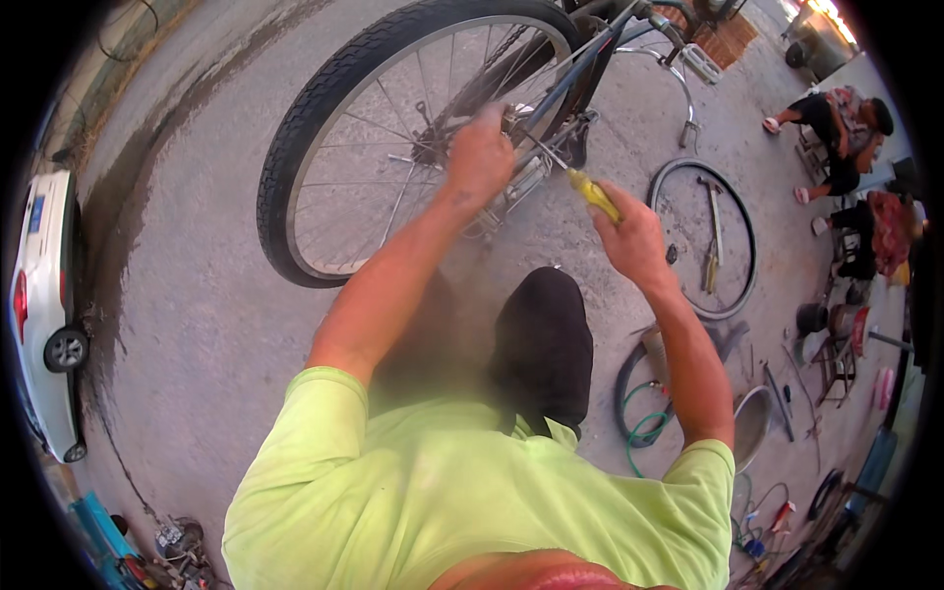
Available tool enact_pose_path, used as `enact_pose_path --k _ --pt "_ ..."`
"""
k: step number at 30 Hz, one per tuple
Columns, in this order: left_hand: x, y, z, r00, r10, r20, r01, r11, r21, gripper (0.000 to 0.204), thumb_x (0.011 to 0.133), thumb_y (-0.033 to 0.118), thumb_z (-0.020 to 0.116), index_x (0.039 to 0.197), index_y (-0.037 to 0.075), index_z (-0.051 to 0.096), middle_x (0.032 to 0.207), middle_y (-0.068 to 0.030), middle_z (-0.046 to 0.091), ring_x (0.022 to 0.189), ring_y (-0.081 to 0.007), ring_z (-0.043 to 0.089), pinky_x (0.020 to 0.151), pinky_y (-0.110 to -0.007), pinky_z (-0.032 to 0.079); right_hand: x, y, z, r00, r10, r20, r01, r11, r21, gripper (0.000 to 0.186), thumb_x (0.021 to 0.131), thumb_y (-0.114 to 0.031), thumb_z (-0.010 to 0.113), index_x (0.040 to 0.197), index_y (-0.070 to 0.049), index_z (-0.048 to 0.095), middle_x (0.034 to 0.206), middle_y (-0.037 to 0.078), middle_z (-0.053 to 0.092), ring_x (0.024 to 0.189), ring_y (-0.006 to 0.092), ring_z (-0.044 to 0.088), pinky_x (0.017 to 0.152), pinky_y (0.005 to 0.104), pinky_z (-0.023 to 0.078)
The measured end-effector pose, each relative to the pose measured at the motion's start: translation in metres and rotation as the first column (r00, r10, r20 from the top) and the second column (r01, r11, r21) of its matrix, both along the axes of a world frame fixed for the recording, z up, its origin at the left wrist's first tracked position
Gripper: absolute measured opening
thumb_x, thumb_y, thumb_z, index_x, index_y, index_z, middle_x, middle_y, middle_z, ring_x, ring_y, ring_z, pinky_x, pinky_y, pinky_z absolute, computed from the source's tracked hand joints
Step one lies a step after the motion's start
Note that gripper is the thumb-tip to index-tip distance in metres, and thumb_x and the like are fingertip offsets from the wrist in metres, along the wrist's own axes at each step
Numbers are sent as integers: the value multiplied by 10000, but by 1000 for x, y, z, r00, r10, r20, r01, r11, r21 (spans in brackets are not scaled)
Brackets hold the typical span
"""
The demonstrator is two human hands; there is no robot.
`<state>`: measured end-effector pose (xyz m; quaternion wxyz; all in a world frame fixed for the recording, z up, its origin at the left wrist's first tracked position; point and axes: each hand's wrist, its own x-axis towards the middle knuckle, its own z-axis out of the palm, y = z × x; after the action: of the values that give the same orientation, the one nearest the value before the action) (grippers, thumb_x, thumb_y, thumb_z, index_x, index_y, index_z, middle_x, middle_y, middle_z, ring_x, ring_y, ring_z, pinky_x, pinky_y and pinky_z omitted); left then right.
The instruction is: The person repairs an inverted bicycle by using a screwdriver and a wrench to work on the rear wheel hub and then checks the chain.
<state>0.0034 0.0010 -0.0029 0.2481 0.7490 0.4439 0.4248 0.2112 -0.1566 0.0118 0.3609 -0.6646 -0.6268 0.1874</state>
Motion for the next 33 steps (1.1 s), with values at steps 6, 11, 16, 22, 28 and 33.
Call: enact_pose_path --k 6,11,16,22,28,33 --pt "3 -1 2 1000 14 -16 -15 1000 -16 377 844 50 515 1203 16 622 981 -311 676 947 -499 646 844 -547 503 -3 -6 -1 994 -62 95 45 985 166 374 880 -160 725 1233 -53 663 1015 211 715 931 372 711 803 411 555" --pt "-3 -3 5 993 46 -111 -44 999 26 283 848 79 543 1109 5 625 944 -300 676 931 -499 646 831 -556 500 -10 -6 0 994 -102 -39 104 994 34 382 891 -181 728 1240 -39 664 1036 219 726 965 362 716 834 398 549" --pt "-16 -3 11 950 79 -302 -86 996 -8 290 852 149 602 1105 24 671 963 -266 698 933 -463 666 851 -522 525 -13 -4 -4 985 -128 -117 126 992 -22 376 912 -176 720 1257 -36 665 952 156 733 839 208 696 779 331 531" --pt "-32 -5 9 947 -3 -322 3 1000 -1 278 865 212 597 1045 18 682 966 -247 695 951 -450 660 848 -522 520 -3 -1 -14 983 -81 -167 62 991 -118 370 963 -167 689 1289 0 642 975 17 662 855 91 583 777 253 482" --pt "-55 -19 15 946 -97 -309 9 962 -273 287 879 214 565 1068 37 688 989 -249 692 964 -443 659 862 -534 509 3 3 -17 956 -124 -265 74 979 -191 361 967 -173 684 1278 6 654 880 -3 641 766 78 558 700 245 468" --pt "-59 -25 -5 984 -44 -173 22 992 -126 309 900 173 552 1162 87 692 927 -217 697 867 -430 672 772 -530 525 0 2 -7 917 -120 -380 13 962 -273 382 991 -187 664 1329 -15 618 789 -28 563 645 33 465 560 195 367"
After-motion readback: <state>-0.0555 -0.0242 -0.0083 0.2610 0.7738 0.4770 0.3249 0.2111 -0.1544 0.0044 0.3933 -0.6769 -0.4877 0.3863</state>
